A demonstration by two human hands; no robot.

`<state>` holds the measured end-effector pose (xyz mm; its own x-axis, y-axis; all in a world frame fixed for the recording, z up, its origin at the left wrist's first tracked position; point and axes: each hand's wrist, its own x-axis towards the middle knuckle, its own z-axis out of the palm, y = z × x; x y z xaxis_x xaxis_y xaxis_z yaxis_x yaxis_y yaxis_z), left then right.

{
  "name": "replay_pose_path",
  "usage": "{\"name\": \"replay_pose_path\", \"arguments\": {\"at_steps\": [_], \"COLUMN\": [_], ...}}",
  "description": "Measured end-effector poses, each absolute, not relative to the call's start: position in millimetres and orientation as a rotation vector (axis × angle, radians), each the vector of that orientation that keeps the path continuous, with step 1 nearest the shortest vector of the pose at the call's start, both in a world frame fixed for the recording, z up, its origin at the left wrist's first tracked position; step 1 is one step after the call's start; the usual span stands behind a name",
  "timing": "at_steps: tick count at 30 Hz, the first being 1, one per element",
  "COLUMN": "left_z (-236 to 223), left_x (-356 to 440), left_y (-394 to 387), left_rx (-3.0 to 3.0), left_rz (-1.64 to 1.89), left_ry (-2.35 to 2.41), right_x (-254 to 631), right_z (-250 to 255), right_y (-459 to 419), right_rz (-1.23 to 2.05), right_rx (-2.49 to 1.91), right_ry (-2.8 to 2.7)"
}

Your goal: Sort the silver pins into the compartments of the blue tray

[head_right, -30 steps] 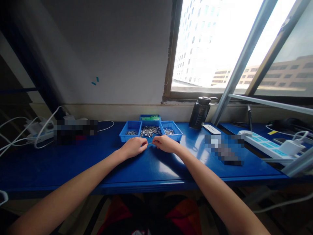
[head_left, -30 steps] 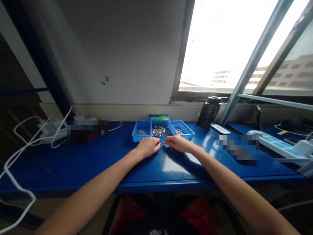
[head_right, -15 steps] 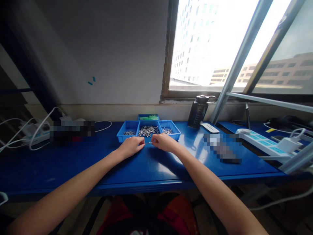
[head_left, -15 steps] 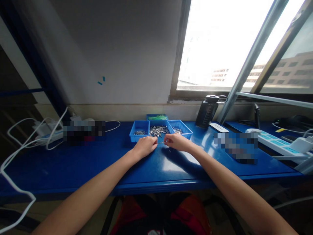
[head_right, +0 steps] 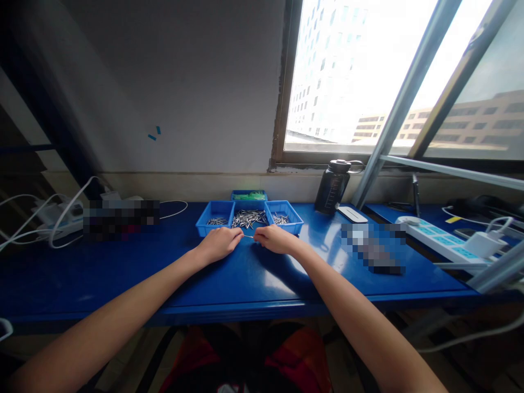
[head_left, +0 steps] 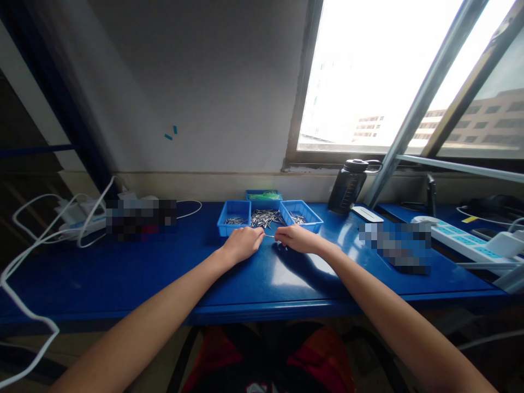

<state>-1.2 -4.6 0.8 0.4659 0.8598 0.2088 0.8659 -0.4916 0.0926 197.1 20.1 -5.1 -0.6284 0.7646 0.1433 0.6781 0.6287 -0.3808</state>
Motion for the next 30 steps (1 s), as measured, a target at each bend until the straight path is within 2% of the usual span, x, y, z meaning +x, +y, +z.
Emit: {"name": "replay_pose_path", "arguments": {"at_steps": [11,24,30], "left_z": [4,8,7], "left_x": [0,0,0], "left_y": [-6,-9,-8], "left_rx": [-2.718,-2.63,-2.587], "left_rz": [-0.401,-0.379,-0.389], "left_ry": [-1.515,-1.617,-1.692], "right_x": [196,195,195], "right_z": [-1,4,14], "right_y": [17,13,9], "right_rz": [0.241,0.215,-0.115], "right_rx": [-1.177,-1.194,-1.374], "right_ry": [-2.529,-2.508,-2.277]}}
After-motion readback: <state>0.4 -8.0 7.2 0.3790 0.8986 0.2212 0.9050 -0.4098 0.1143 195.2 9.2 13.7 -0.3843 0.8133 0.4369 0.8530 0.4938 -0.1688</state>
